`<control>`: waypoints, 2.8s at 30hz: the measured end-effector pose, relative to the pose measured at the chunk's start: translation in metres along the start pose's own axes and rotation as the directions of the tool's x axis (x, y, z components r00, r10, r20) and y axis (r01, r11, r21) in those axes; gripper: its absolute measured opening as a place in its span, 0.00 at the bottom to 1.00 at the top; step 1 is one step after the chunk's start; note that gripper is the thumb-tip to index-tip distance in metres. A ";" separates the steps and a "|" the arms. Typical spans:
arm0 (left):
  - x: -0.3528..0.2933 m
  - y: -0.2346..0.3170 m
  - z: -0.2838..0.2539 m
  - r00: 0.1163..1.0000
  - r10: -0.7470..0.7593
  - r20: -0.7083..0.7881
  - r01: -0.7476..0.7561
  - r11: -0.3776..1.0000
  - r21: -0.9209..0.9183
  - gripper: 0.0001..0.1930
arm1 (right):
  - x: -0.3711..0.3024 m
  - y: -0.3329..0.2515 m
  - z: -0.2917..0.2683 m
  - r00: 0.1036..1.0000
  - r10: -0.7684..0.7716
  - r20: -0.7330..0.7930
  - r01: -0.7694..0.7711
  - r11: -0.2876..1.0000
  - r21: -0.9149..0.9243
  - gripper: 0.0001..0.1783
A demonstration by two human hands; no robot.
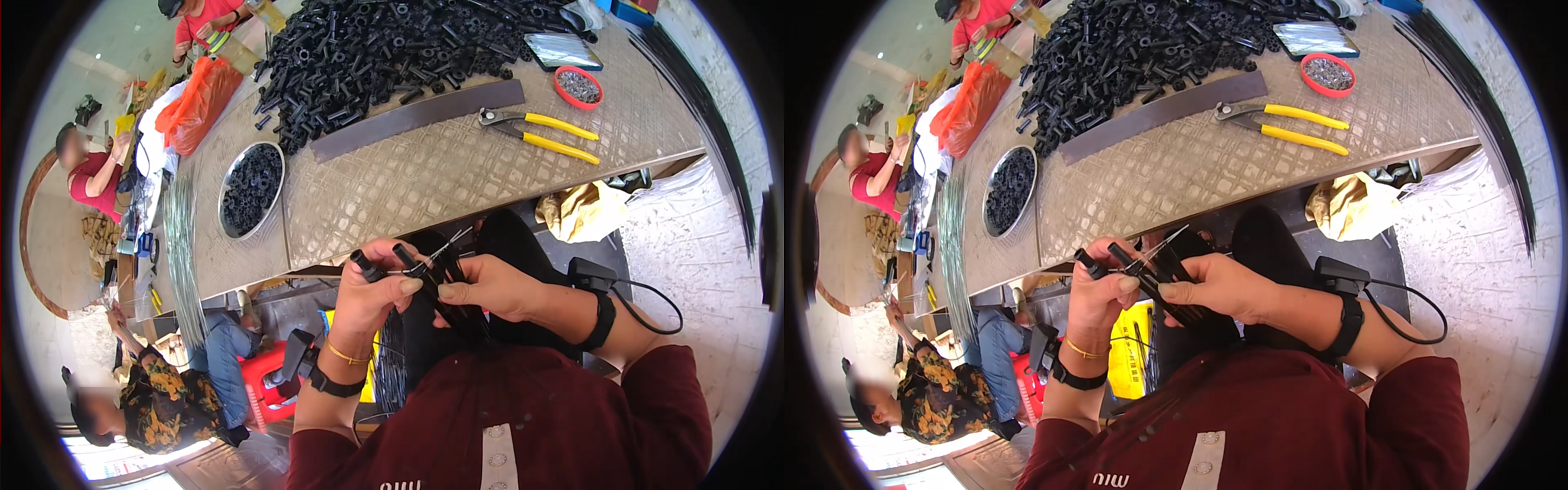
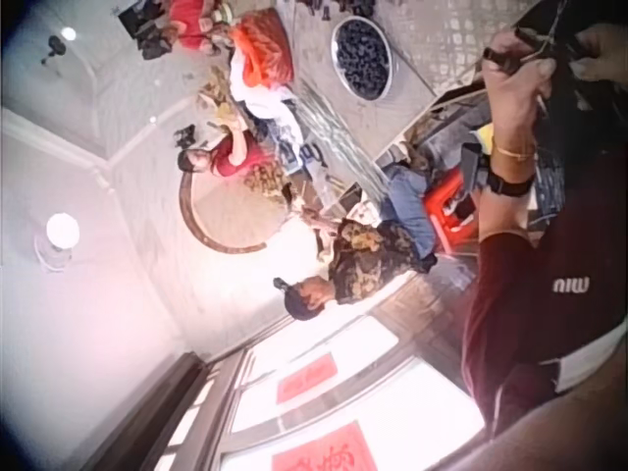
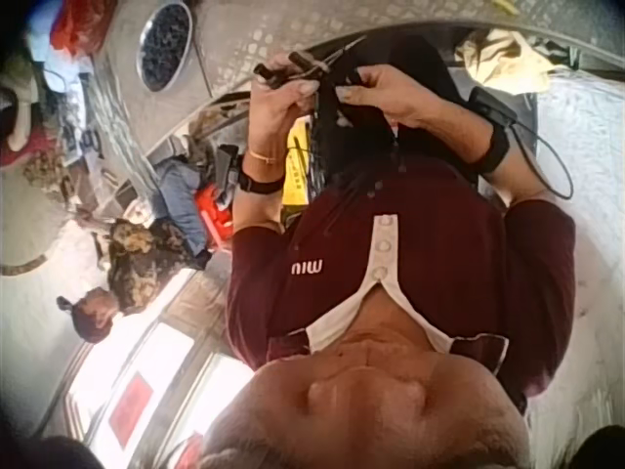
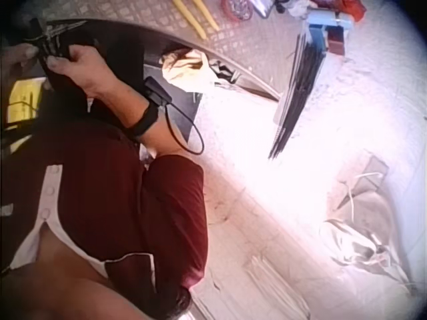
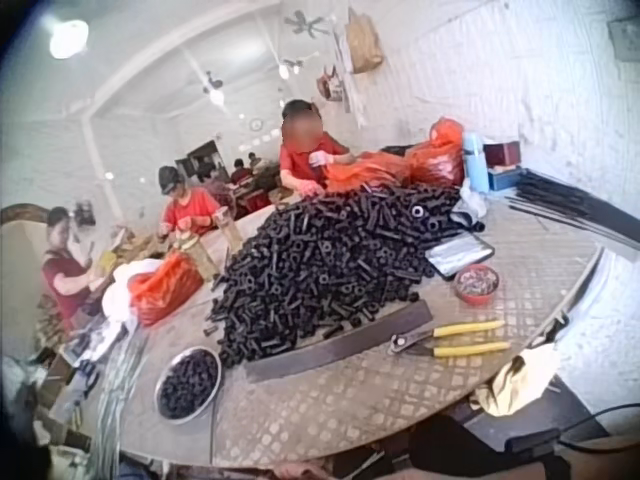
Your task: Assembling umbrella frame components by attaching plastic tips and ribs using wires and pliers.
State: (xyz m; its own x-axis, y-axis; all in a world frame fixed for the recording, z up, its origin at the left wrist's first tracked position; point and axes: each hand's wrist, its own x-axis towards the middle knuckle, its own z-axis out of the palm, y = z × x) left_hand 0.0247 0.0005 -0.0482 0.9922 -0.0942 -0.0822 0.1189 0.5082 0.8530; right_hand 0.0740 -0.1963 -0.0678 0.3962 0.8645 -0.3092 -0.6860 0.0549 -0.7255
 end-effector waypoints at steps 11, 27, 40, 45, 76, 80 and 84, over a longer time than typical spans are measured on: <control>-0.002 -0.005 0.005 0.998 0.040 -0.042 -0.039 0.999 0.020 0.14 | 0.000 -0.007 0.004 0.975 -0.195 0.108 0.191 0.980 0.047 0.18; 0.005 0.007 0.002 0.998 0.027 0.051 -0.033 0.992 0.123 0.15 | -0.002 -0.010 -0.003 0.986 -0.161 0.043 0.157 0.984 0.083 0.22; 0.023 0.067 0.020 0.998 -0.013 -0.069 0.026 0.979 0.202 0.19 | 0.005 -0.013 0.008 0.994 -0.083 0.076 0.081 0.996 0.036 0.22; 0.022 0.077 0.024 0.993 -0.118 -0.030 0.118 0.883 0.455 0.19 | 0.002 -0.014 0.008 0.995 -0.098 0.020 0.097 0.995 0.026 0.21; -0.002 0.066 0.022 0.996 -0.084 0.036 0.048 0.818 0.573 0.15 | 0.004 -0.014 0.009 0.993 -0.086 0.087 0.087 0.996 -0.009 0.21; -0.006 0.062 0.024 0.998 -0.046 -0.036 0.058 0.819 0.571 0.15 | 0.003 -0.016 0.010 0.994 -0.073 0.085 0.074 0.997 -0.009 0.21; -0.004 0.057 0.018 0.999 -0.040 0.016 0.027 0.869 0.494 0.14 | 0.002 -0.015 0.010 0.993 -0.074 0.094 0.074 0.997 0.006 0.20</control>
State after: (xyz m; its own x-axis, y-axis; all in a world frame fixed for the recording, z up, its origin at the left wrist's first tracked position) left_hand 0.0269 0.0148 0.0096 0.9858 -0.1285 -0.1079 0.1108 0.0158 0.9937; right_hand 0.0788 -0.1902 -0.0515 0.3871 0.9011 -0.1954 -0.6584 0.1218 -0.7428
